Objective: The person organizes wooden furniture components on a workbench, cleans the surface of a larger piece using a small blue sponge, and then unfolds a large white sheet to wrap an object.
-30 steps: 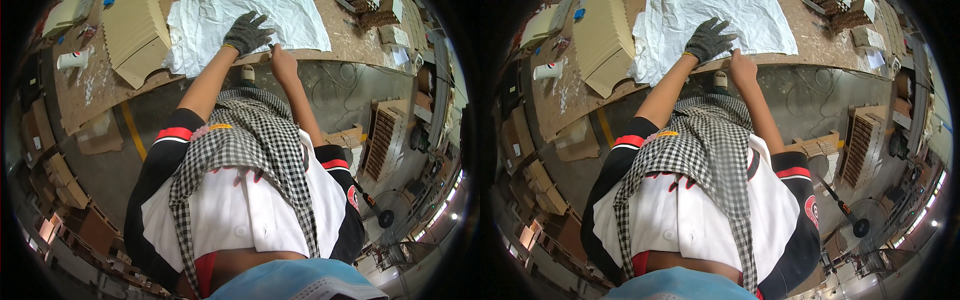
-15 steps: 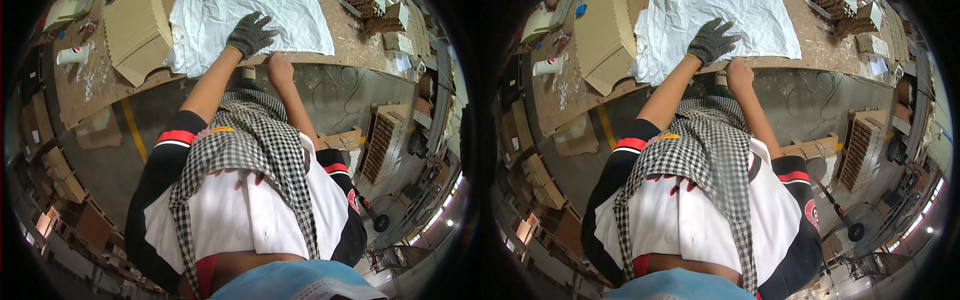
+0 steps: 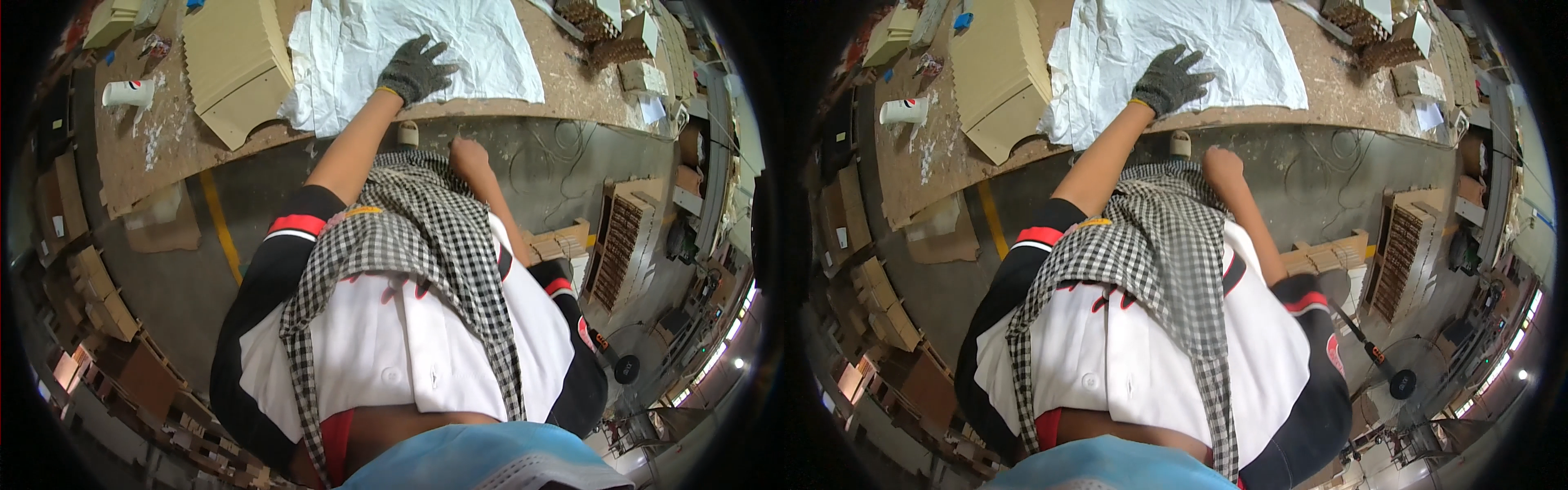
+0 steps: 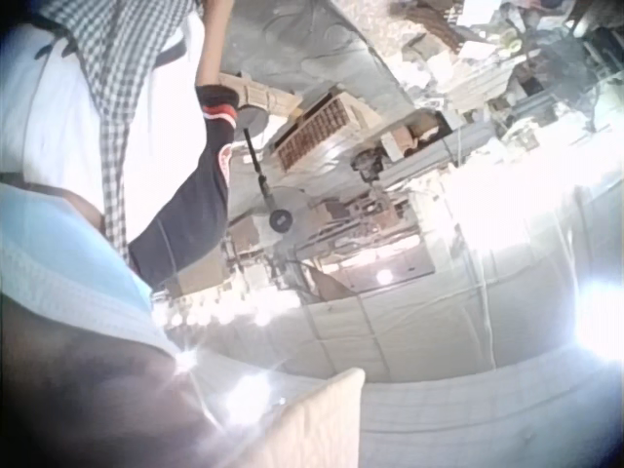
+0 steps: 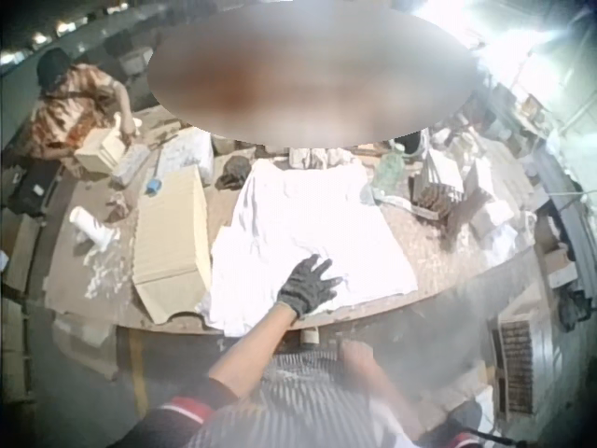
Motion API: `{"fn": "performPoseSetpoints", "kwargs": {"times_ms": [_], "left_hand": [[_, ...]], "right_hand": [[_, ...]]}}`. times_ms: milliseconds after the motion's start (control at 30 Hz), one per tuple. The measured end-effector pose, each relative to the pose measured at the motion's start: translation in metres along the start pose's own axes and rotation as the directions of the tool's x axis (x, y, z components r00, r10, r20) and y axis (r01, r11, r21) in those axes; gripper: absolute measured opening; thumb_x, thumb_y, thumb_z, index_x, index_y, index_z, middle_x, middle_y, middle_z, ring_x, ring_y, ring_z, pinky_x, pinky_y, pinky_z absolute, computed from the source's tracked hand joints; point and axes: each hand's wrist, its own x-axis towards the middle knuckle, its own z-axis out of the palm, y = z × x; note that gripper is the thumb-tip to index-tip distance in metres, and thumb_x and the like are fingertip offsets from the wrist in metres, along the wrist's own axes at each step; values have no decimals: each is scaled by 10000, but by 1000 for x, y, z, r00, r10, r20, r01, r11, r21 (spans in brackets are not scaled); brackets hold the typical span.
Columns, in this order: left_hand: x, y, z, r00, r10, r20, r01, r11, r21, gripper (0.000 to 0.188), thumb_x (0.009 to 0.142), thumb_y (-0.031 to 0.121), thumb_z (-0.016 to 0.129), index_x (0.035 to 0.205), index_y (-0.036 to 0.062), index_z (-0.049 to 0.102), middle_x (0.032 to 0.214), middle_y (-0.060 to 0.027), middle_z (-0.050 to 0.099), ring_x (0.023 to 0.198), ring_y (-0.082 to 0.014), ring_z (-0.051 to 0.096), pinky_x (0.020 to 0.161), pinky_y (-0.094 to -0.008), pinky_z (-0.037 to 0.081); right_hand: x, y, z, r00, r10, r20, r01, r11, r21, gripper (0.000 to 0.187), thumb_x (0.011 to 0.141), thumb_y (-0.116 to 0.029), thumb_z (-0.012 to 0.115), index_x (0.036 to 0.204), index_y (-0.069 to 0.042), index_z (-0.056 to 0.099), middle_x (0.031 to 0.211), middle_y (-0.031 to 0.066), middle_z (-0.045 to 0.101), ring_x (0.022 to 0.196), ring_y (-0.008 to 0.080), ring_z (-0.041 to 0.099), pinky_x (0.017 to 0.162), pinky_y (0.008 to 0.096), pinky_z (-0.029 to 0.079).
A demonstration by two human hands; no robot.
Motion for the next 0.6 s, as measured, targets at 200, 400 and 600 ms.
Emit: {"fn": "performPoseSetpoints", "kwargs": {"times_ms": [200, 400, 600], "left_hand": [[-1, -6, 5, 971, -107, -212, 78, 987, -141, 472, 957, 554, 451, 1382, 373, 547, 1568, -52, 358, 1434, -322, 300, 1183, -431, 235], [-20, -13, 7, 806, -137, -576, -129, 909, -397, 389, 909, 388, 617, 1207, 140, 644, 1308, -137, 597, 1237, -365, 517, 1063, -447, 404], [-33, 24, -37, 993, -63, -102, 32, 961, -276, 481, 798, 530, 667, 948, 75, 697, 958, -139, 670, 906, -321, 640, 818, -438, 501]], "right_hand": [[21, -17, -54, 925, 237, -297, -151, 947, 285, 308, 912, -159, 521, 1195, -39, 537, 881, 233, 686, 807, 423, 659, 708, 533, 512], [44, -5, -61, 924, 224, -310, -100, 924, 369, 274, 834, -217, 685, 1092, -125, 665, 1046, 114, 644, 935, 342, 641, 744, 449, 512], [51, 12, -50, 699, 160, -697, 259, 852, 455, 220, 910, -198, 652, 1059, -48, 593, 985, 136, 659, 883, 366, 640, 710, 429, 496]]}}
